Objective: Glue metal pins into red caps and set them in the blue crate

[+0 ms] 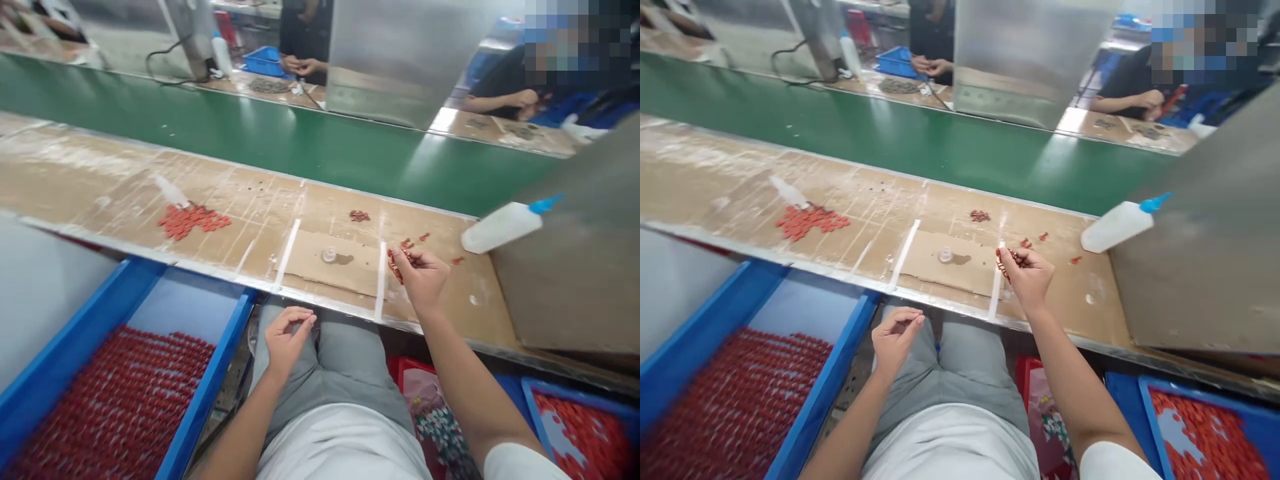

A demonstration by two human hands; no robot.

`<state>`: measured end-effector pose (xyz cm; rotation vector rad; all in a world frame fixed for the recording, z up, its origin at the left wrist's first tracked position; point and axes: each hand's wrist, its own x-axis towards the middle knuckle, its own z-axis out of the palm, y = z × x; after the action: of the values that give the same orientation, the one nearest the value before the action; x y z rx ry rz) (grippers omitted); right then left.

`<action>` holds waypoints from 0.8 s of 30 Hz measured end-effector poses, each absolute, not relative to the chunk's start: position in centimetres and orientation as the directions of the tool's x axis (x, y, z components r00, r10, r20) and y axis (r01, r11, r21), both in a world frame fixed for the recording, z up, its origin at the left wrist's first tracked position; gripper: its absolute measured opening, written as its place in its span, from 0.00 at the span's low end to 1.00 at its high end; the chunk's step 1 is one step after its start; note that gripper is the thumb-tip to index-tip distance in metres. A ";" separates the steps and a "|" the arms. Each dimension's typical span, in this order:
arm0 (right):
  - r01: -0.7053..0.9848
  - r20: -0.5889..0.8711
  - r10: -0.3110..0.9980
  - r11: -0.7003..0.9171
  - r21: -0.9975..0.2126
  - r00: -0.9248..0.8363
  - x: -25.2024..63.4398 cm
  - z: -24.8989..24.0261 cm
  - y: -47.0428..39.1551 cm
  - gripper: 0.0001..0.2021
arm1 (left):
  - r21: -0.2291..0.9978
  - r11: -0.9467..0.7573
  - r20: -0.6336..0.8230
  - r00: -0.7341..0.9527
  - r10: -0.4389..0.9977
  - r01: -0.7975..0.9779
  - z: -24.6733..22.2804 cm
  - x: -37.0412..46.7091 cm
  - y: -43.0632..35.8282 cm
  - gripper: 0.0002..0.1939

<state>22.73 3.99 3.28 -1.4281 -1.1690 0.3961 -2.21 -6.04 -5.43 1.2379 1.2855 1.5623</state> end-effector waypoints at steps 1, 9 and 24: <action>0.380 0.375 0.836 0.220 -0.898 0.401 20.8 3.8 3.9 0.14 | 0.982 -0.188 0.189 -0.294 0.937 0.034 -5.8 -3.3 -7.4 0.03; 0.084 0.269 0.941 0.291 -0.953 -0.207 0.9 2.9 1.9 0.12 | 0.978 0.207 -0.133 -0.657 0.742 0.036 -11.5 -11.5 -21.5 0.07; 0.235 0.194 0.411 0.782 -0.578 -0.891 -25.7 -13.9 5.9 0.13 | 0.688 0.560 -0.611 -0.785 0.104 -0.462 -24.9 -12.0 -35.5 0.27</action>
<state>-25.75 5.95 -13.90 -0.4966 -2.6642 0.8044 -12.03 -35.52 -24.94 -0.2857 2.1850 1.2054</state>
